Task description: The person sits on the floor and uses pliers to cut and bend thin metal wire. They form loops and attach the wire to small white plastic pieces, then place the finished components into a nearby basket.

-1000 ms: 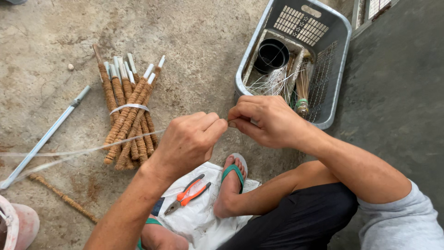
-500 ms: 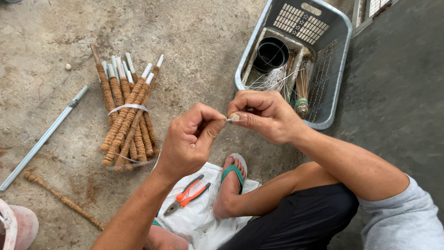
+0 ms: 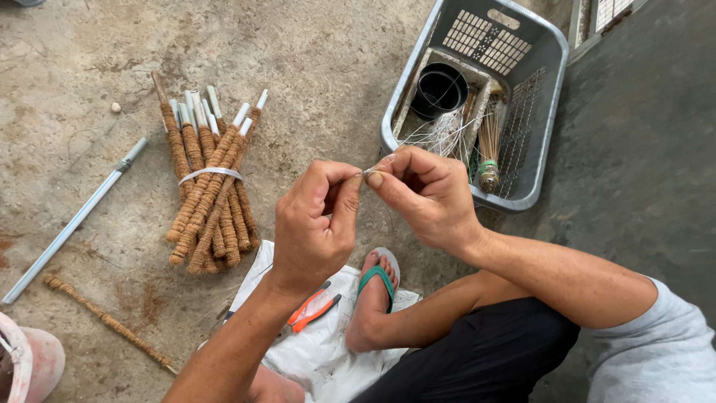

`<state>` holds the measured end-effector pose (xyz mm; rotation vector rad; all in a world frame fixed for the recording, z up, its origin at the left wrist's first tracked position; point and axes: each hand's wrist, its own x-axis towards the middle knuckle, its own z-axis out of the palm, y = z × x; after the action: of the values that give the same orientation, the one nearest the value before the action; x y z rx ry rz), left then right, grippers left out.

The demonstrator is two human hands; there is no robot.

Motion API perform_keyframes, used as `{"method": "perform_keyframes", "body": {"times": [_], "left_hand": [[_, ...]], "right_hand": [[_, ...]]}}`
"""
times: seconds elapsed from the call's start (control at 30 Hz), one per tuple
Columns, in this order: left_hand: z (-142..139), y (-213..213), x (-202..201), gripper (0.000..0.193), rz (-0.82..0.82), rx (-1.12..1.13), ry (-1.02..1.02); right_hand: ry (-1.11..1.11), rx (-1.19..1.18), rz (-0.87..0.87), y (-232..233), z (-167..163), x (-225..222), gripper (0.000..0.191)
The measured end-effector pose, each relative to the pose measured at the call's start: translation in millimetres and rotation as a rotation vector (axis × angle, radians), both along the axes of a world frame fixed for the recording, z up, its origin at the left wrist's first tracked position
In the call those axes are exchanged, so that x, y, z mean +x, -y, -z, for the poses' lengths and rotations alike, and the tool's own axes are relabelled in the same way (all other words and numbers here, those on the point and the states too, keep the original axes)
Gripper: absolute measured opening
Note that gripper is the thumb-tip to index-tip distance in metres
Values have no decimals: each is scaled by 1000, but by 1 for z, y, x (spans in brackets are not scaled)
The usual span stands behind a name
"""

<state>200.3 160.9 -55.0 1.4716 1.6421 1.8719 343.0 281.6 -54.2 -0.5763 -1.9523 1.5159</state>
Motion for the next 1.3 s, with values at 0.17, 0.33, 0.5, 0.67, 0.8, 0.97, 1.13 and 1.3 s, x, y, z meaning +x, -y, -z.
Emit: {"method": "perform_keyframes", "body": {"times": [0.17,0.33,0.5,0.67,0.8,0.97,1.13,1.3], "left_hand": [[-3,0,0,8,-102,40,-133],[-8,5,-4,14,-124,105,-286],[-13,11,-4,14,-133,114,-358],[-17,13,-2,13,-150,94,-363],[-18,14,1,12,-144,69,-402],[-17,15,5,12,-116,47,-416],[-16,15,4,9,-75,-25,-458],[-15,12,0,9,-34,-8,-492]], "right_hand": [[-65,-88,32,9,0,-6,6],[-75,-91,-5,14,-9,-6,10],[14,378,122,21,-17,-9,10],[-26,860,128,21,-28,-12,16],[-54,1236,-34,6,-45,-4,22],[11,1560,-80,-2,-57,5,21],[36,1677,-99,-7,-61,9,24],[7,1604,-148,-15,-63,10,26]]}}
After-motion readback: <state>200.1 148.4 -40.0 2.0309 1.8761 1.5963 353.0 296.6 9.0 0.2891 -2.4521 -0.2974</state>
